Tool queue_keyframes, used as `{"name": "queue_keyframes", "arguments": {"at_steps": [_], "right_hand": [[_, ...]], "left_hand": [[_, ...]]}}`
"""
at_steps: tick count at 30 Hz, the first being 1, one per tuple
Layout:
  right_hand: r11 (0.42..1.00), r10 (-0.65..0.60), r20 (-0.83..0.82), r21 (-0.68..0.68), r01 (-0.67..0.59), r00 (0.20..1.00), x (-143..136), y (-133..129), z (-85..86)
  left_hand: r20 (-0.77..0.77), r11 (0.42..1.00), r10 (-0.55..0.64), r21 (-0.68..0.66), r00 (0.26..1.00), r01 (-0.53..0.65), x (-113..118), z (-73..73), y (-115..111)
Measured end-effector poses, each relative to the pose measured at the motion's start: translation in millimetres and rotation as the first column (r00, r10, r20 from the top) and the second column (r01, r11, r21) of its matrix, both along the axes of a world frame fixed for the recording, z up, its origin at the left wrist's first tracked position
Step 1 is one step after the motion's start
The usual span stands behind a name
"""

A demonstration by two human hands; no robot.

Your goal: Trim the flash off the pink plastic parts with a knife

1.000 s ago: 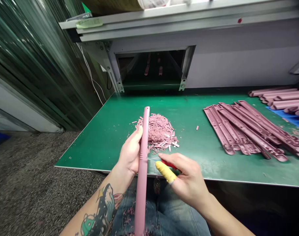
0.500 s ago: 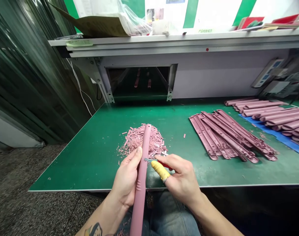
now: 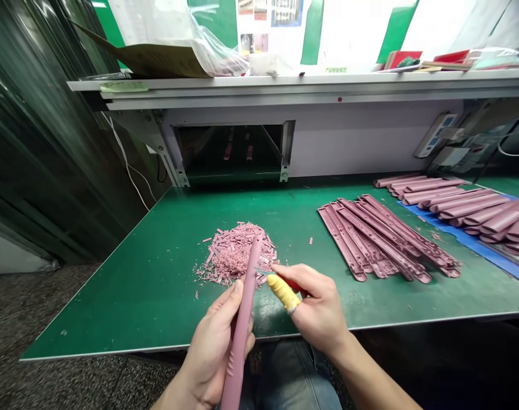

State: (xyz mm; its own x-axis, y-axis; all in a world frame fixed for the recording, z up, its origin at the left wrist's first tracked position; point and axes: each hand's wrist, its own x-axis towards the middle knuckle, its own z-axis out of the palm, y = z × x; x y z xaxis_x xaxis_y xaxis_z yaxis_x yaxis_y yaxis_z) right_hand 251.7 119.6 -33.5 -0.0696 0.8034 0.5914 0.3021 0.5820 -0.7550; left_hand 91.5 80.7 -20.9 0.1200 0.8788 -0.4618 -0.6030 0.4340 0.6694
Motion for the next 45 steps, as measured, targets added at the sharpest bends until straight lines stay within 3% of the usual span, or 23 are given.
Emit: {"name": "queue_keyframes", "arguments": {"at_steps": [2,7,10,14,18,21,27,30,33,38,41,43,45], "right_hand": [[1.000,-0.002,0.000,-0.008,0.002,1.000,-3,-2,-4.0],[0.985,-0.170,-0.094,-0.055,0.166,0.981,3,5,-3.0],[0.990,-0.092,-0.088,-0.114,0.082,0.992,8,6,-1.8],[0.981,0.063,0.071,-0.188,-0.048,0.995,8,-1,-6.9],[0.987,0.122,0.175,-0.126,-0.101,0.977,1,0,-9.3],[0.996,0.087,0.304,-0.050,-0.075,0.949,-7,8,-3.4],[0.998,-0.047,0.642,0.065,0.006,0.765,-13,22,11.3],[0.993,-0.092,0.712,0.117,0.012,0.697,-10,23,13.7],[0.990,-0.108,0.715,0.138,0.012,0.691,-8,19,14.9],[0.987,-0.018,0.716,0.125,-0.103,0.698,-21,-18,5.8],[0.955,0.133,0.751,0.078,-0.288,0.647,-36,-64,-15.4],[0.910,0.232,0.773,0.041,-0.412,0.590,-44,-93,-33.8],[0.857,0.334,0.739,0.019,-0.514,0.585,-45,-111,-48.2]], "left_hand": [[0.021,1.000,-0.009,0.002,1.000,0.009,0,-0.6,-1],[0.062,0.998,-0.054,-0.014,0.997,0.055,0,-0.5,-6],[0.033,0.996,-0.073,0.063,0.997,0.071,-2,-2.5,-6],[-0.220,0.980,-0.025,0.190,0.975,0.068,-9,-8.6,-1],[-0.352,0.986,0.010,0.161,0.936,0.050,-12,-12.1,2],[-0.407,0.988,0.013,0.147,0.914,0.051,-13,-12.4,-1],[-0.173,0.985,-0.032,0.160,0.984,0.060,-14,-20.9,-3],[-0.117,0.979,-0.001,0.201,0.993,0.025,-15,-25.8,-1],[-0.096,0.977,0.004,0.212,0.995,0.016,-13,-23.6,0],[-0.090,0.971,0.051,0.237,0.995,-0.028,-10,-10.2,12],[-0.047,0.956,0.107,0.280,0.993,-0.089,-13,-5.4,35],[0.000,0.940,0.151,0.309,0.989,-0.143,-19,-2.4,52],[0.043,0.927,0.190,0.321,0.981,-0.194,-26,1.5,66]]}}
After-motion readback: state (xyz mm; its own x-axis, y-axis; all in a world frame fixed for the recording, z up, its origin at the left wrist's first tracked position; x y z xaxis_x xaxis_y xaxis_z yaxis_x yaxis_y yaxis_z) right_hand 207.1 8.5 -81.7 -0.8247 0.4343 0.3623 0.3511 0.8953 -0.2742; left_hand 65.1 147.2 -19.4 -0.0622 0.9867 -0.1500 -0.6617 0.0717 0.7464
